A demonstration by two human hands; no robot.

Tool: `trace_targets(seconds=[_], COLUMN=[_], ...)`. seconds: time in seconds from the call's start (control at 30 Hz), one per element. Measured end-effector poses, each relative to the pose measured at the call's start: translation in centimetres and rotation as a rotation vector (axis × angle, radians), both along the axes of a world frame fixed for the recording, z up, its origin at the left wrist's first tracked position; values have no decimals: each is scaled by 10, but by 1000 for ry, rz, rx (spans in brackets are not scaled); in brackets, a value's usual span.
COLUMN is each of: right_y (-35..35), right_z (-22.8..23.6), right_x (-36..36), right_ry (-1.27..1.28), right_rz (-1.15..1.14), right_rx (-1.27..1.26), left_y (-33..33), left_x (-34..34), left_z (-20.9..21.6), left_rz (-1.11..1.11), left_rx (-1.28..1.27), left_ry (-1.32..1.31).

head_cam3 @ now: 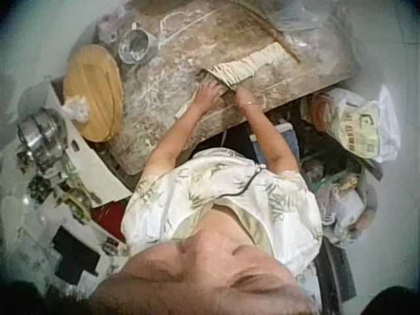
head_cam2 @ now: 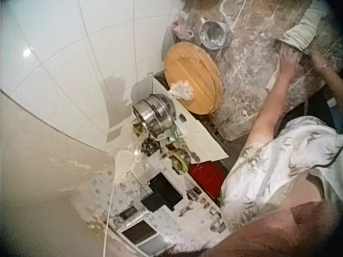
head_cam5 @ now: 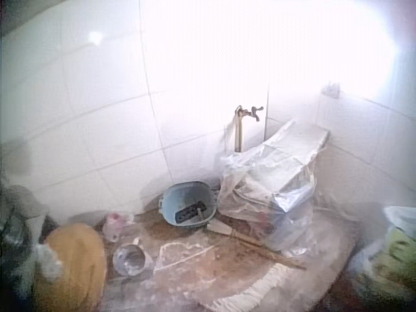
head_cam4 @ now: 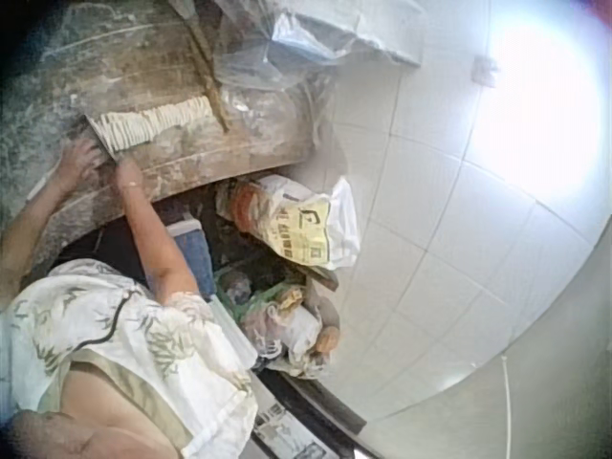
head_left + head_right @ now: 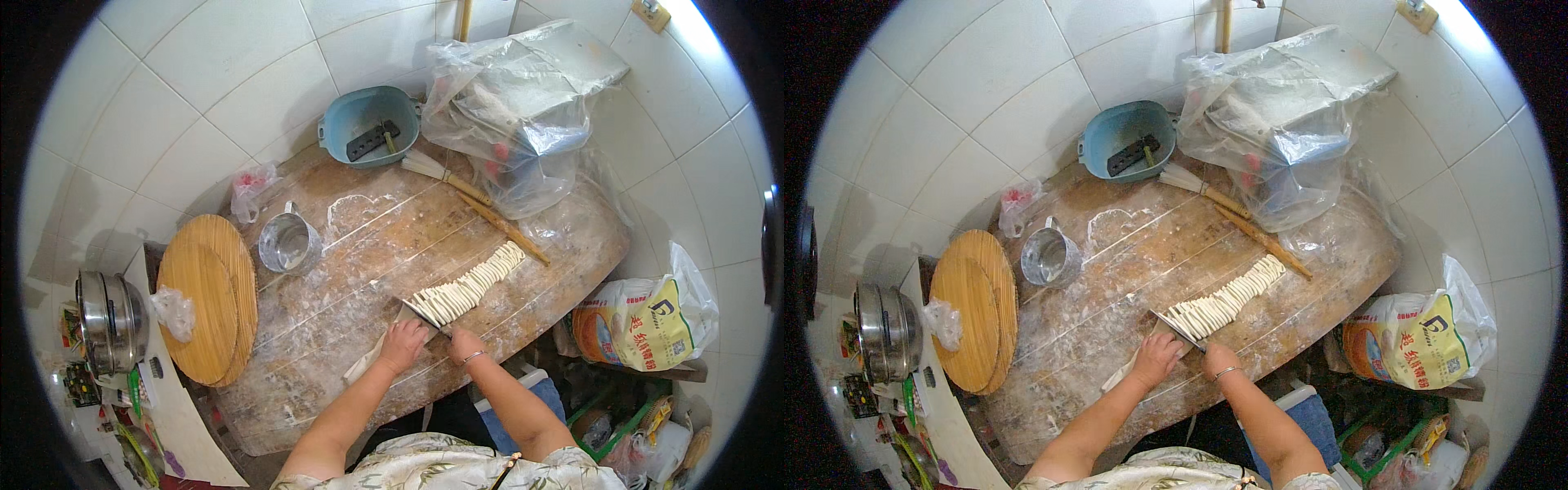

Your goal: The person cuts a roll of dough into strips using a knife and then fluffs and separates the strips by hand on a plastic-covered table.

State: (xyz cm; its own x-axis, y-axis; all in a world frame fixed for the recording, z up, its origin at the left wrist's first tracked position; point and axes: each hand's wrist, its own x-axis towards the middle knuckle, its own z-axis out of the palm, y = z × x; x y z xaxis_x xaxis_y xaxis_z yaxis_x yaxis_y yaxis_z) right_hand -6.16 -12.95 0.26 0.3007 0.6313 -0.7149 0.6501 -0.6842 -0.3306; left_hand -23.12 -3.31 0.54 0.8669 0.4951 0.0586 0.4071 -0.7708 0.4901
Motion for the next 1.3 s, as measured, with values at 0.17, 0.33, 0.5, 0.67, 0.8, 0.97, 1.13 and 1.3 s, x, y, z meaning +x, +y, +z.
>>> trace_targets(seconds=[0.17, 0.33, 0.5, 0.67, 0.8, 0.97, 1.13, 1.3], right_y=[-12, -19, -38, -12, 2, -16, -28, -42], right_z=[-18, 37, 31, 14, 15, -4, 49, 50], right_x=[8, 9, 13, -5, -13, 0, -6, -6], right_ry=[42, 48, 43, 20, 13, 14, -29, -40], right_rz=[-38, -68, 115, 30, -18, -65, -82, 102], right_rx=[206, 207, 74, -17, 101, 155, 183, 84], left_y=[0, 1, 2, 2, 0, -3, 1, 3], left_x=[-1, -3, -2, 0, -4, -12, -23, -16], left_z=[2, 6, 7, 9, 7, 9, 3, 13], left_rz=[-25, -19, -46, -6, -25, -50, -79, -111], left_rx=[4, -38, -27, 3, 65, 26, 19, 30], left_ry=[1, 74, 56, -14, -29, -20, 23, 159])
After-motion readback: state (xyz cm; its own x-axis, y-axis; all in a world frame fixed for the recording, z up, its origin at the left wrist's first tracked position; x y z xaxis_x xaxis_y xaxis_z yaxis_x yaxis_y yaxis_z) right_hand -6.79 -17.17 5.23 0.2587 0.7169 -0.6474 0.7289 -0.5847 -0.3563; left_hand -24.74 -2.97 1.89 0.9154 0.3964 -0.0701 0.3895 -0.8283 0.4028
